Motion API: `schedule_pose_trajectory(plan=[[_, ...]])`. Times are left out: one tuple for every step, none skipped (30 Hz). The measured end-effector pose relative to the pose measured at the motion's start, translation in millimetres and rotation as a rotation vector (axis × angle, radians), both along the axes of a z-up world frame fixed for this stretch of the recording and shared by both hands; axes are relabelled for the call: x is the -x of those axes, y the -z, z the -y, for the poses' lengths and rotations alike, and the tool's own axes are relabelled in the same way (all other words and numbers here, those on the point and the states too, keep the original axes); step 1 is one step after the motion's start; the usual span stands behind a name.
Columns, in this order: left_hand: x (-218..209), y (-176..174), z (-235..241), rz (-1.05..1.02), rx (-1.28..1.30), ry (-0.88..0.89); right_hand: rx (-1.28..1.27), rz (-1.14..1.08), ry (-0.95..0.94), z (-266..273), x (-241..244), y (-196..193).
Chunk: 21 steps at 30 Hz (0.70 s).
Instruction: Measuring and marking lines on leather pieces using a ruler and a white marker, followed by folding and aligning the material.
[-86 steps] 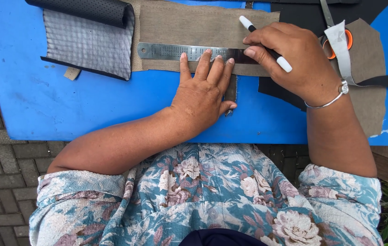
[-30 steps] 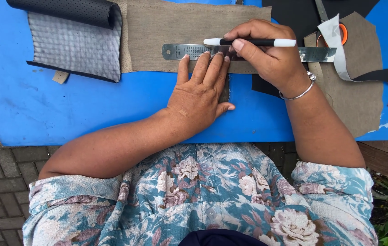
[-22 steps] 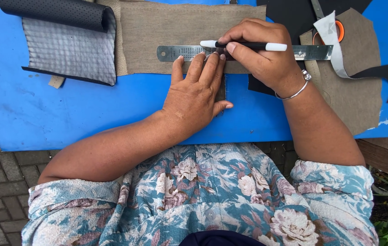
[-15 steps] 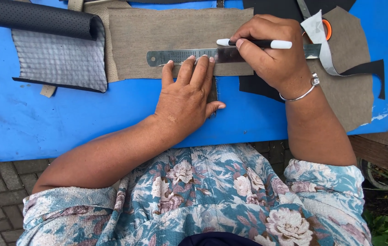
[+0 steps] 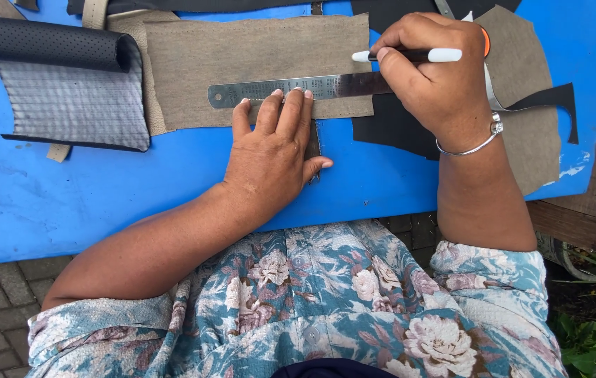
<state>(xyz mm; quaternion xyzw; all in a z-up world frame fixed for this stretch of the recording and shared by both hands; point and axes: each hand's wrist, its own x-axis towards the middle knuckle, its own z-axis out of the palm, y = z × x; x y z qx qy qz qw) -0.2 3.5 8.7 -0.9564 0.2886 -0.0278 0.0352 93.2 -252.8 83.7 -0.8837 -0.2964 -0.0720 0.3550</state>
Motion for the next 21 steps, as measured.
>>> schedule_pose_trajectory(plan=[[-0.3, 0.1, 0.0, -0.001, -0.001, -0.002, -0.001, -0.001, -0.002, -8.2, -0.2, -3.6], [-0.1, 0.3, 0.1, 0.005, -0.005, 0.000, -0.061, -0.073, -0.065, -16.2, 0.0, -7.1], [0.1, 0.4, 0.4, 0.010, -0.010, 0.002, -0.121, -0.145, -0.129, -24.0, 0.1, -10.6], [-0.3, -0.1, -0.4, 0.007, -0.012, 0.002, -0.123, -0.148, -0.129, -30.3, 0.3, -7.9], [-0.5, -0.8, -0.9, 0.002, -0.002, 0.003, -0.147, -0.165, -0.154, -36.3, 0.6, -5.3], [-1.0, -1.5, -0.4, -0.003, 0.011, 0.006, -0.168, -0.181, -0.177, -41.2, 1.4, -3.2], [-0.2, -1.2, -0.3, -0.005, 0.011, 0.009, -0.168, -0.183, -0.174, -42.4, 0.5, 1.5], [-0.5, -0.7, -0.3, -0.001, 0.007, 0.006, -0.181, -0.203, -0.188, -43.8, -1.5, 5.7], [-0.8, -0.5, -0.5, 0.003, 0.002, 0.003, -0.194, -0.224, -0.202, -45.4, -3.5, 9.8], [-1.1, -1.3, -0.4, 0.003, 0.002, 0.003, -0.194, -0.224, -0.202, -43.4, -4.3, 8.3], [-1.2, -2.1, -0.5, 0.011, -0.003, 0.004, -0.173, -0.206, -0.193, -41.5, -5.0, 6.7], [-1.6, -2.7, -0.6, 0.020, -0.009, 0.005, -0.152, -0.187, -0.183, -39.6, -5.8, 5.3], [-1.5, -0.4, -0.9, 0.021, -0.009, 0.006, -0.152, -0.186, -0.183, -34.8, -6.9, 3.8], [-1.0, 1.8, -0.9, 0.000, -0.007, 0.006, -0.109, -0.167, -0.161, -29.6, -7.4, 2.2], [-0.6, 4.0, -0.8, -0.021, -0.004, 0.006, -0.066, -0.148, -0.139, -24.3, -7.8, 0.5], [-0.1, 5.2, -1.1, -0.020, -0.004, 0.009, -0.065, -0.147, -0.136, -19.1, -7.0, -1.3], [0.2, 6.4, -1.2, -0.026, 0.001, 0.006, -0.025, -0.141, -0.098, -13.7, -6.2, -3.2], [0.5, 7.5, -1.0, -0.033, 0.006, 0.002, 0.016, -0.134, -0.062, -8.1, -5.7, -5.2], [-0.4, 7.1, -0.6, -0.031, 0.007, 0.004, 0.016, -0.133, -0.060, -3.2, -6.0, -5.2], [-0.4, 6.7, -0.5, -0.034, 0.009, 0.002, 0.040, -0.118, -0.039, 1.4, -5.4, -4.8], [-0.3, 6.4, -0.4, -0.036, 0.011, 0.001, 0.064, -0.104, -0.018, 6.0, -4.9, -4.3]])
